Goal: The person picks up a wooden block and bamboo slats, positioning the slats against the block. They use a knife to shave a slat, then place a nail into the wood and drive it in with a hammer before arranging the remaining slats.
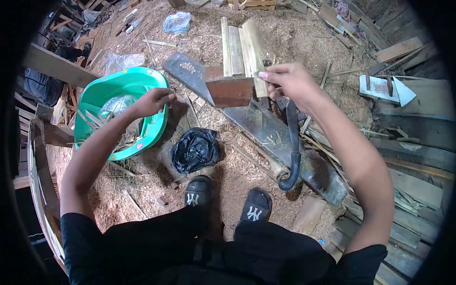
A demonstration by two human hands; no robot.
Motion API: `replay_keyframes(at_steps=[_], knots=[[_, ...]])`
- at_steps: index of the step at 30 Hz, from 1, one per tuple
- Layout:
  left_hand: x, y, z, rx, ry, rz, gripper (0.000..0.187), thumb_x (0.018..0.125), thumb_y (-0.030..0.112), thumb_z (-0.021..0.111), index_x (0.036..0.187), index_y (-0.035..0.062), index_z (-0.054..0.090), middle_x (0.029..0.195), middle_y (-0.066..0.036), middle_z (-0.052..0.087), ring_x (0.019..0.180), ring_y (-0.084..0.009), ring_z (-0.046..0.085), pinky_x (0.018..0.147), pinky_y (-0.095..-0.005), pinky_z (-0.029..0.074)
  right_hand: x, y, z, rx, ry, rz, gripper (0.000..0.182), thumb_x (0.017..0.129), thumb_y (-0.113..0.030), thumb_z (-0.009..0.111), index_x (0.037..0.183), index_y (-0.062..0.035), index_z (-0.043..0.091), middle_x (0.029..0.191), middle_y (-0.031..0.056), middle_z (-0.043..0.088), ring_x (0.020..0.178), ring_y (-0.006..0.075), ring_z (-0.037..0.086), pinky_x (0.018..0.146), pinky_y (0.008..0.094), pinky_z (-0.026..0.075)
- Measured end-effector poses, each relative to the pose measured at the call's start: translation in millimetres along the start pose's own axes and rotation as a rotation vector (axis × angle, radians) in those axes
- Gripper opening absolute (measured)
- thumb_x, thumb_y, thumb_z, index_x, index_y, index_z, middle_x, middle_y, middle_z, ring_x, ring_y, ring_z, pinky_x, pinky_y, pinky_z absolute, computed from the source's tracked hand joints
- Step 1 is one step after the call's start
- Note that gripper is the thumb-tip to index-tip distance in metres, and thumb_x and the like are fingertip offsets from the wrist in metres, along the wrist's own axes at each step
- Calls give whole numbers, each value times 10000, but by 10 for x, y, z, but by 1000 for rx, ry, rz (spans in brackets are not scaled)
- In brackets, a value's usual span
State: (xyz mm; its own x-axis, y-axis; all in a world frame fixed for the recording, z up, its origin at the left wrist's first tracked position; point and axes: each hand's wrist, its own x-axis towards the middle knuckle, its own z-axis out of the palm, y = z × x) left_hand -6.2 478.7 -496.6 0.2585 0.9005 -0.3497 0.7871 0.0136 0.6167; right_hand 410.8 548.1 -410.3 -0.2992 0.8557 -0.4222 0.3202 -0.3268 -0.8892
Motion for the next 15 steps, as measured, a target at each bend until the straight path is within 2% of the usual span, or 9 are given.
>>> replay_keyframes(at_steps=[2, 4, 6, 8, 9, 11, 12, 15], knots=[[-44, 65, -104, -49, 5, -41, 345, 1096, 313, 533, 1076, 3, 683, 832, -30, 688, 685, -100, 609, 630, -300, 516, 39, -196, 173, -39, -13, 0, 273, 990, -129, 698, 1173, 73, 688, 817, 43, 646, 670, 100, 586, 616, 237, 520], [-19, 211, -167, -117, 79, -2, 352, 1072, 316, 575, 1082, -14, 695, 826, -67, 709, 662, -123, 627, 625, -317, 521, 122, -367, 339, -78, -41, -9, 278, 991, -123, 684, 1183, 79, 685, 807, 54, 645, 673, 99, 586, 616, 234, 520], [77, 380, -177, -155, 101, 38, 387, 1076, 353, 570, 1135, -7, 698, 868, -48, 714, 710, -117, 636, 624, -313, 521, 233, -490, 479, -93, -60, -36, 262, 994, -117, 679, 1169, 77, 691, 813, 59, 652, 669, 92, 586, 622, 236, 525], [275, 519, -138, -292, 211, 105, 424, 1081, 394, 557, 1198, 9, 691, 994, -46, 732, 846, -127, 654, 712, -317, 542, 376, -526, 565, -115, -55, -51, 244, 993, -114, 688, 1147, 74, 698, 813, 64, 669, 662, 86, 607, 580, 230, 519], [378, 611, -108, -295, 214, 107, 424, 1081, 394, 557, 1198, 9, 691, 994, -46, 732, 846, -127, 654, 712, -317, 542, 431, -534, 601, -106, -51, -62, 245, 981, -115, 708, 1141, 70, 700, 813, 70, 678, 653, 87, 623, 552, 220, 508], [549, 787, -23, -494, 297, 125, 455, 1101, 399, 519, 1337, 36, 656, 1143, -59, 709, 1045, -134, 618, 927, -328, 520, 387, -599, 662, -132, -55, -64, 284, 940, -113, 768, 1139, 74, 690, 806, 83, 695, 631, 101, 671, 505, 209, 518], [608, 838, 5, -499, 292, 121, 455, 1101, 399, 519, 1337, 36, 656, 1143, -59, 709, 1045, -134, 618, 927, -328, 520, 431, -561, 673, -132, -56, -56, 284, 940, -113, 768, 1139, 74, 690, 806, 83, 695, 631, 101, 671, 505, 209, 518], [667, 970, 65, -709, 245, 122, 466, 1090, 386, 543, 1380, 30, 622, 1268, -69, 687, 1211, -164, 611, 1067, -350, 476, 543, -444, 711, -178, -76, -56, 318, 938, -117, 772, 1158, 88, 669, 808, 88, 700, 624, 119, 684, 553, 228, 571]])
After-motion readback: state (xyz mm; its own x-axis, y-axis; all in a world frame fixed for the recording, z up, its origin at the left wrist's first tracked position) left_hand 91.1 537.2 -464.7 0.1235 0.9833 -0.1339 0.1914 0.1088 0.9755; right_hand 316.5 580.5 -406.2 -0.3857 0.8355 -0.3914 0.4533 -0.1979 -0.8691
